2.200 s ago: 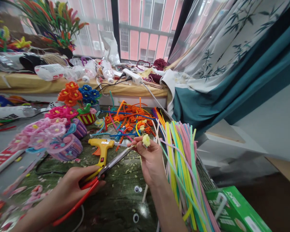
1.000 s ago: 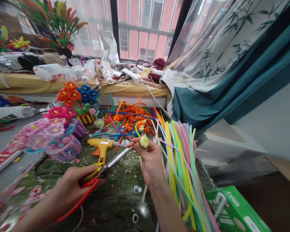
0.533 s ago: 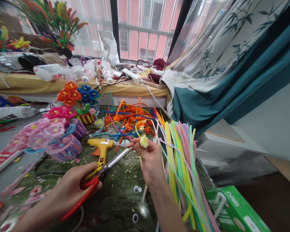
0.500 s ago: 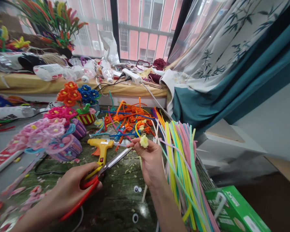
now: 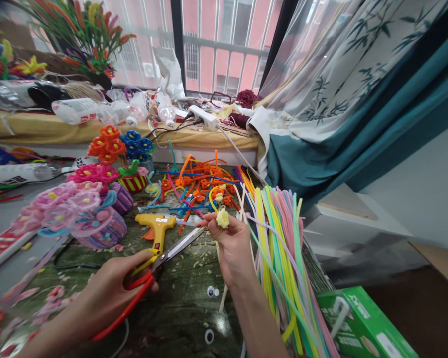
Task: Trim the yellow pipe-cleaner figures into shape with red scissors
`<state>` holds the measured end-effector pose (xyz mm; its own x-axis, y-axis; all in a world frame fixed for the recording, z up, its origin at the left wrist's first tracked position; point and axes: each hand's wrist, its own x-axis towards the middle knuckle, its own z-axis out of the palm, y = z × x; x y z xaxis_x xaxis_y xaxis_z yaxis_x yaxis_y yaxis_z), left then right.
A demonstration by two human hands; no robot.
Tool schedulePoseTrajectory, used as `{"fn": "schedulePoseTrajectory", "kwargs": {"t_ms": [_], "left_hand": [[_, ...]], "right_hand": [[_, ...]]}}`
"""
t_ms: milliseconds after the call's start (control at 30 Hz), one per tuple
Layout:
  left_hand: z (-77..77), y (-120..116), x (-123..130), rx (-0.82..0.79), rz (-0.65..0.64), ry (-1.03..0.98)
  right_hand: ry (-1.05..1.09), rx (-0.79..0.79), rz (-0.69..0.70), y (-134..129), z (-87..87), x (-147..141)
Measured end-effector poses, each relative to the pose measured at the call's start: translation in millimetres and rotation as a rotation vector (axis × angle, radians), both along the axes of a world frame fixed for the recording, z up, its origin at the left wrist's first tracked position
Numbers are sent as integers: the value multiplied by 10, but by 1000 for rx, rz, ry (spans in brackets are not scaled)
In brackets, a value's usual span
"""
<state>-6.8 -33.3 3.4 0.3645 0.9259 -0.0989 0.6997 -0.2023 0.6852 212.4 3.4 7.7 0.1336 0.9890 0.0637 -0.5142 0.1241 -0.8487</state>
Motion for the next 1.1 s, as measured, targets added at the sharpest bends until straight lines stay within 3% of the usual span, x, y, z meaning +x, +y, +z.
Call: {"fn": "schedulePoseTrajectory", "kwargs": {"t_ms": [1100], "left_hand": [[-16, 9, -13, -110, 0, -76]], "right_hand": [[24, 4, 14, 14, -10, 22]]}}
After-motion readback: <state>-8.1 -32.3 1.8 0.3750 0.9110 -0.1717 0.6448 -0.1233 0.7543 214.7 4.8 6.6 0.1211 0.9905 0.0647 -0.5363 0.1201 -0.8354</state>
